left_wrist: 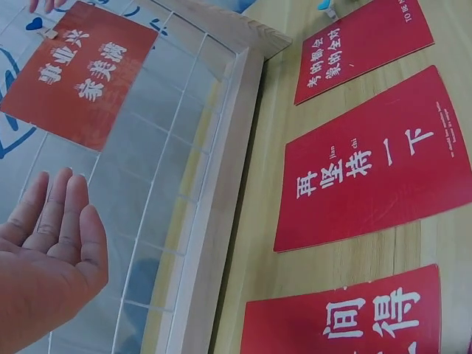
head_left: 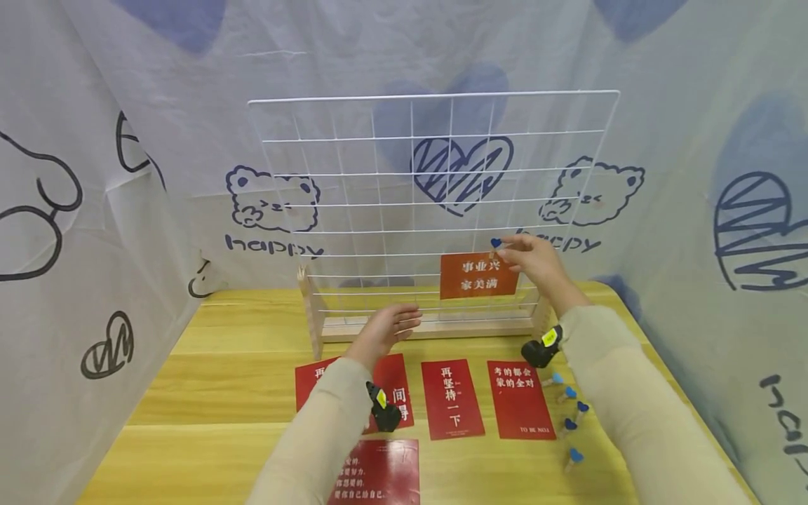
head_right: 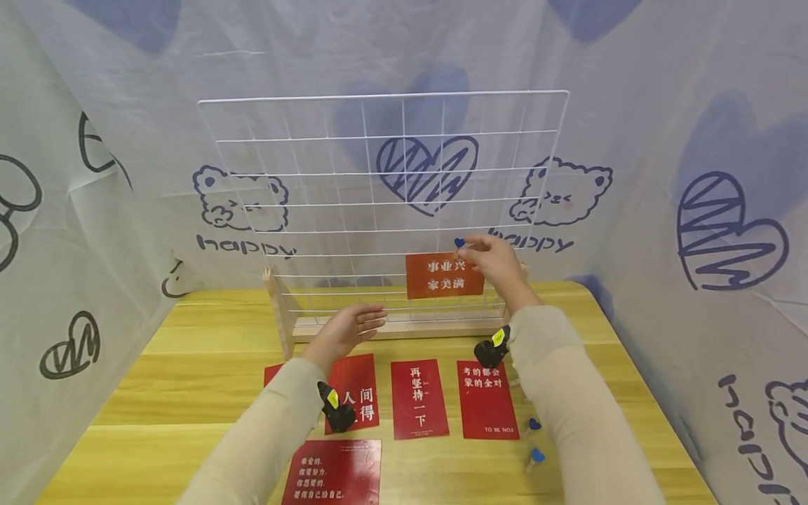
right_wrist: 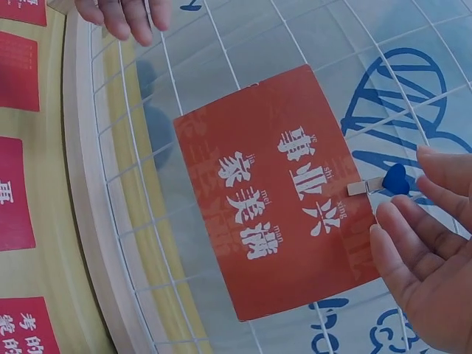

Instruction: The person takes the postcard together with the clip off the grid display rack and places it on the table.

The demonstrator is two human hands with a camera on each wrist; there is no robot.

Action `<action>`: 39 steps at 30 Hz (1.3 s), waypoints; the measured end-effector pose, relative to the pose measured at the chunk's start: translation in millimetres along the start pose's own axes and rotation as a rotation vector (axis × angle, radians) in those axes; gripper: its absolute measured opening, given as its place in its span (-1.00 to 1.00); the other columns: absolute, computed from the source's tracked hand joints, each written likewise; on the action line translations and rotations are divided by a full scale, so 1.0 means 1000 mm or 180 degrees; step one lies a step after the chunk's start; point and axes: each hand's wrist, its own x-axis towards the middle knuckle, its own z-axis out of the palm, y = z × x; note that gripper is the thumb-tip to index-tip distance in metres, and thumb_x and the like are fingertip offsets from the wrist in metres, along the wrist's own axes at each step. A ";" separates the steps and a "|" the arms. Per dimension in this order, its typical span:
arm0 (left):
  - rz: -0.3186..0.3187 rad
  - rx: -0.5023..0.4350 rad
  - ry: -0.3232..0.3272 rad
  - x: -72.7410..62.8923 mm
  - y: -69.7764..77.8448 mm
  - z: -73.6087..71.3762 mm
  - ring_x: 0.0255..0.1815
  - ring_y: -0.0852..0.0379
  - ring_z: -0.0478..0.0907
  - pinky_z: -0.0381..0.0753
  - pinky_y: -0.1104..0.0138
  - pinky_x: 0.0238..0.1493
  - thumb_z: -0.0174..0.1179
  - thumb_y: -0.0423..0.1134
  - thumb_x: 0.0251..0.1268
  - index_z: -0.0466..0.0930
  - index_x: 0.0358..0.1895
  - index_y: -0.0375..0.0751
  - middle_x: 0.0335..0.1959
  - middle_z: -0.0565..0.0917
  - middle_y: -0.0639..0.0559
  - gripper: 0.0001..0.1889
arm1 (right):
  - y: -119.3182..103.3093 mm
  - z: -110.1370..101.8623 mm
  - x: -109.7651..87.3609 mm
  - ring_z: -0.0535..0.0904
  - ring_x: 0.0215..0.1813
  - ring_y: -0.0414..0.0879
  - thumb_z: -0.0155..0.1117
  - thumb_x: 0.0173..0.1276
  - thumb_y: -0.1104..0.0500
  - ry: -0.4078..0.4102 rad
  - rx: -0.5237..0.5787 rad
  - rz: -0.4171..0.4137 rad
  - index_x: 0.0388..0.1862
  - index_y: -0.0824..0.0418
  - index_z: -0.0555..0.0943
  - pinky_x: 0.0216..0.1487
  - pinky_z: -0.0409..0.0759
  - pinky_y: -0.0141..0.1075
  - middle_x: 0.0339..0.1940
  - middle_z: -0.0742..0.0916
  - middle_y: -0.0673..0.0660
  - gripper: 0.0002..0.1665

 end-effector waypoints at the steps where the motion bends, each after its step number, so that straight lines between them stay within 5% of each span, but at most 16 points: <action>1: -0.0002 0.0006 0.0019 0.002 0.000 0.001 -0.04 0.00 0.42 0.32 0.21 0.02 -0.21 -0.23 0.31 0.32 0.08 -0.42 0.08 0.38 -0.26 -0.61 | 0.021 -0.003 0.017 0.50 -0.11 0.01 0.22 0.12 0.05 -0.0015 0.0010 -0.0034 0.15 0.14 0.36 -0.15 0.48 -0.14 -0.01 0.53 0.16 -0.42; 3: -0.0033 -0.0017 0.0051 0.005 -0.001 0.003 -0.03 0.00 0.42 0.32 0.21 0.02 -0.20 -0.23 0.30 0.33 0.07 -0.41 0.08 0.39 -0.24 -0.62 | 0.053 -0.009 0.044 0.50 -0.12 -0.01 0.21 0.13 0.06 -0.0055 0.0035 -0.0050 0.16 0.11 0.35 -0.20 0.49 -0.12 -0.01 0.54 0.13 -0.42; 6: -0.0048 -0.0016 0.0079 0.010 -0.001 0.006 0.00 -0.01 0.39 0.29 0.20 0.04 -0.20 -0.23 0.31 0.33 0.08 -0.39 0.08 0.39 -0.22 -0.62 | 0.064 -0.009 0.057 0.52 -0.17 -0.06 0.20 0.14 0.01 0.0023 -0.0172 -0.0036 0.15 0.09 0.37 -0.24 0.50 -0.08 -0.06 0.56 0.09 -0.43; 13: 0.0019 -0.0081 0.0051 0.016 0.001 0.014 0.12 -0.05 0.28 0.15 0.11 0.15 -0.19 -0.23 0.31 0.27 0.14 -0.36 0.13 0.34 -0.20 -0.61 | -0.039 0.010 -0.018 0.44 -0.05 0.11 0.17 0.18 0.12 0.0070 -0.0292 0.0087 0.18 0.24 0.31 -0.04 0.41 -0.10 0.01 0.48 0.26 -0.42; 16: 0.0028 -0.0166 0.0067 0.019 0.001 0.017 0.17 -0.09 0.21 0.06 0.08 0.19 -0.16 -0.23 0.30 0.24 0.15 -0.40 0.16 0.29 -0.23 -0.59 | -0.061 0.014 -0.035 0.43 -0.04 0.13 0.09 0.23 0.18 0.0096 -0.0417 0.0128 0.17 0.30 0.30 -0.04 0.41 -0.13 0.02 0.46 0.30 -0.47; 24: 0.0033 -0.0213 0.0139 0.024 0.005 0.022 0.21 -0.08 0.16 0.03 0.07 0.19 -0.16 -0.21 0.29 0.24 0.14 -0.41 0.17 0.28 -0.23 -0.57 | -0.067 0.016 -0.037 0.43 -0.06 0.10 0.05 0.24 0.22 0.0190 -0.0519 0.0101 0.14 0.30 0.33 -0.04 0.42 -0.15 -0.03 0.49 0.28 -0.53; 29: 0.0032 -0.0163 0.0174 0.040 -0.002 0.024 0.20 -0.04 0.18 0.05 0.08 0.17 -0.14 -0.20 0.28 0.23 0.16 -0.38 0.18 0.28 -0.20 -0.56 | -0.068 0.015 -0.037 0.42 -0.05 0.10 0.06 0.24 0.22 0.0208 -0.0591 0.0205 0.15 0.28 0.33 -0.03 0.41 -0.13 -0.01 0.49 0.26 -0.52; 36: 0.0233 -0.0048 0.0036 0.157 -0.090 -0.012 0.02 0.12 0.37 0.26 0.15 -0.10 0.00 0.04 0.16 0.42 0.04 -0.16 0.04 0.45 -0.01 -0.55 | -0.071 0.016 -0.035 0.40 -0.03 0.12 0.11 0.20 0.20 0.0202 -0.0689 0.0330 0.16 0.24 0.33 -0.03 0.40 -0.11 0.07 0.43 0.27 -0.49; 39: 0.0144 -0.0017 0.0066 0.161 -0.091 -0.008 0.04 0.11 0.35 0.25 0.13 -0.07 -0.01 0.03 0.16 0.41 0.05 -0.17 0.05 0.44 0.00 -0.54 | -0.070 0.016 -0.034 0.41 -0.04 0.12 0.12 0.20 0.19 0.0213 -0.0757 0.0348 0.16 0.24 0.33 -0.05 0.41 -0.12 0.06 0.44 0.26 -0.48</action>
